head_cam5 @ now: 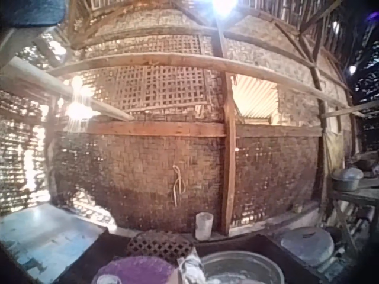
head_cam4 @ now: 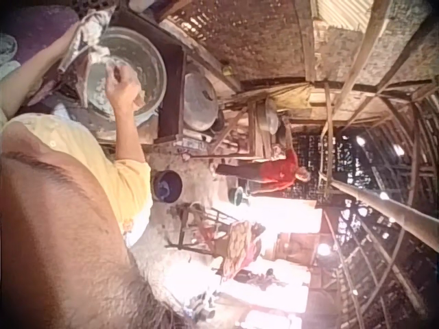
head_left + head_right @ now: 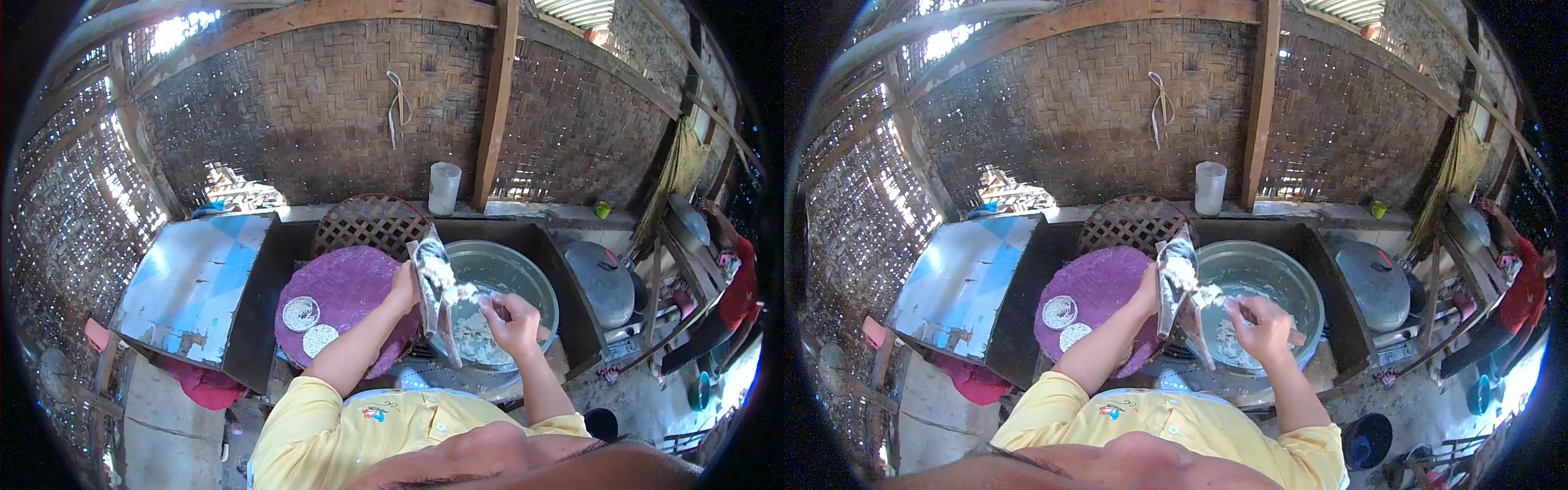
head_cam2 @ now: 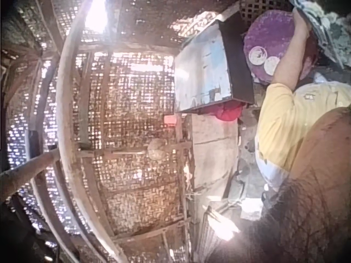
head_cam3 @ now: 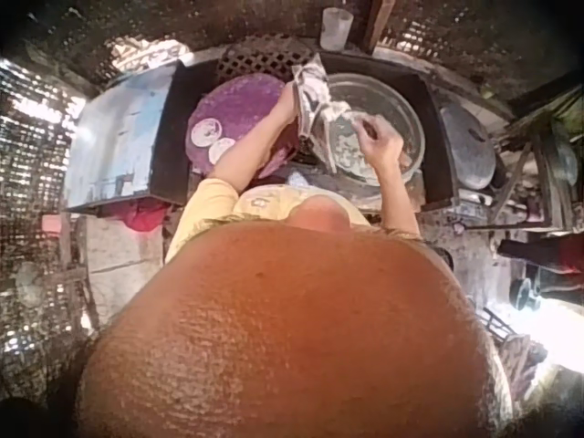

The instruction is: The person prepares crackers by using a spoon to scoop a dough mixture from a large bowl onto a specialized extruder tool and then pressing the mixture through a ring template onto a purple surface.

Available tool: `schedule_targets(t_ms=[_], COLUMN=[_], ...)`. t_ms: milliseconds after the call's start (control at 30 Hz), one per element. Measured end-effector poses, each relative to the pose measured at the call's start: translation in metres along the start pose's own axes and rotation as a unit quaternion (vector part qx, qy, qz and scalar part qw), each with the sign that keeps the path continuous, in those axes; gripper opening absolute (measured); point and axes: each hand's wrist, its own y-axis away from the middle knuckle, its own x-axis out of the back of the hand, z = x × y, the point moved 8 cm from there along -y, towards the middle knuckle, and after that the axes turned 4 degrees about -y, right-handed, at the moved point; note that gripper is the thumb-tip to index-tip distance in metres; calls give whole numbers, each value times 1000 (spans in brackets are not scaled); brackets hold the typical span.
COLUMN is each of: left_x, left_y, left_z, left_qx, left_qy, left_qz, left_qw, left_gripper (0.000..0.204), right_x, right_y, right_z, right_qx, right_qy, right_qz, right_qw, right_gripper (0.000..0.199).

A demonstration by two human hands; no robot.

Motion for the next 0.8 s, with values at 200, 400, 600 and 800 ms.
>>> schedule_targets(t_ms=[200,400,600,800], left_x=[-26,0,14,-1], left_y=[1,11,35,52], left_z=[-2,38,70,82], left_qx=[97,-24,-113,-90], left_qy=[486,526,614,701], left_qz=[-137,-120,-303,-285], left_qw=[857,842,720,647], left_gripper=[28,19,13,8], right_x=[6,-2,1,-62], right_y=[-6,10,11,20], right_z=[50,60,85,66], right_qx=[-156,-142,-226,-200], right_qy=[-22,-159,-355,-300], right_qz=[-1,-67,-23,-134], right_qw=[988,975,907,923], right_gripper=[23,16,11,18])
